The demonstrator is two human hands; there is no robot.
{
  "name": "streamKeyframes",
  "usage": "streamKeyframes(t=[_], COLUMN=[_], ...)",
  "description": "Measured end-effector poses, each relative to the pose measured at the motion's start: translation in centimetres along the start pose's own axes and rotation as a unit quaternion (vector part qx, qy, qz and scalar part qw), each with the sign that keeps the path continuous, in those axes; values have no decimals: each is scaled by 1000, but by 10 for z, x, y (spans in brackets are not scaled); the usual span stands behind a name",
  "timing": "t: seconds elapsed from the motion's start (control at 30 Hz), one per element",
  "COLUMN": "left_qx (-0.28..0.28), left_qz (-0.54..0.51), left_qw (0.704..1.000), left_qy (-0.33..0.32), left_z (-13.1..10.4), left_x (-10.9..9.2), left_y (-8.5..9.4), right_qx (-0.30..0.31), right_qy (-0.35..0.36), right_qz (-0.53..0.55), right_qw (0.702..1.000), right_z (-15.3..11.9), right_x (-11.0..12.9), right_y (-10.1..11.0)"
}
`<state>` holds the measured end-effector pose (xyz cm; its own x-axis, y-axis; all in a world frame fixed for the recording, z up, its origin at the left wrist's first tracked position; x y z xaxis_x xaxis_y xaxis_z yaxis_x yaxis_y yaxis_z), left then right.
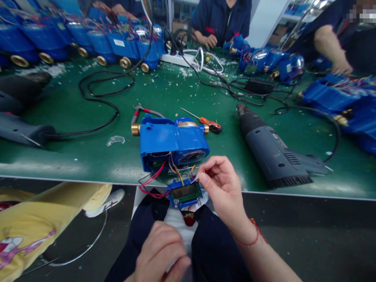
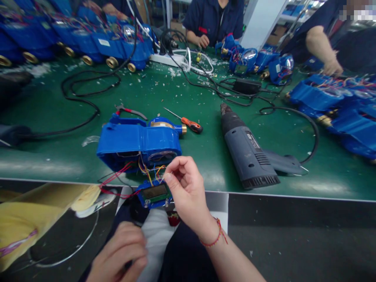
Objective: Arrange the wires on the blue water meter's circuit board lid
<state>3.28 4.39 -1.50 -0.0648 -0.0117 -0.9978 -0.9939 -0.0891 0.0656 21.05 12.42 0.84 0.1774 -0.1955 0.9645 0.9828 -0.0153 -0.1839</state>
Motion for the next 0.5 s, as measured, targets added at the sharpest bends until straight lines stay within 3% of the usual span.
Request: streamKeyframes(t=[0.13,0.27,0.5], left_qx=[15,44,30], left_qz=[-144,-277,-391], left_qw=[984,940,891], left_qy=[106,196,231], left_z=[15,18,16], left_x=[27,56,65], left_y=[-28,-49,-37], right_qx=[-3,-20,19], right_qy=[-35,-72,-86], right_qz=[44,46,-95], right_qw=[998,996,991], right_z=[-6,-16,-22], right_x=[-6,-6,-1], right_y=[-5,-6,-6])
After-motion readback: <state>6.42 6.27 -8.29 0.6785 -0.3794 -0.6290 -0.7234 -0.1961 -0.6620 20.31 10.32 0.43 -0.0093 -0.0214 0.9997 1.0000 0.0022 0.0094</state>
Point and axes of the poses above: each hand's wrist, its own z-axis towards the middle knuckle, its own y-axis out of the back of the hand, x = y × z, the point moved 9 cm from there along z, towards the middle knuckle, and after that the axes turned 1 degree about x, right-handed, at the moved point
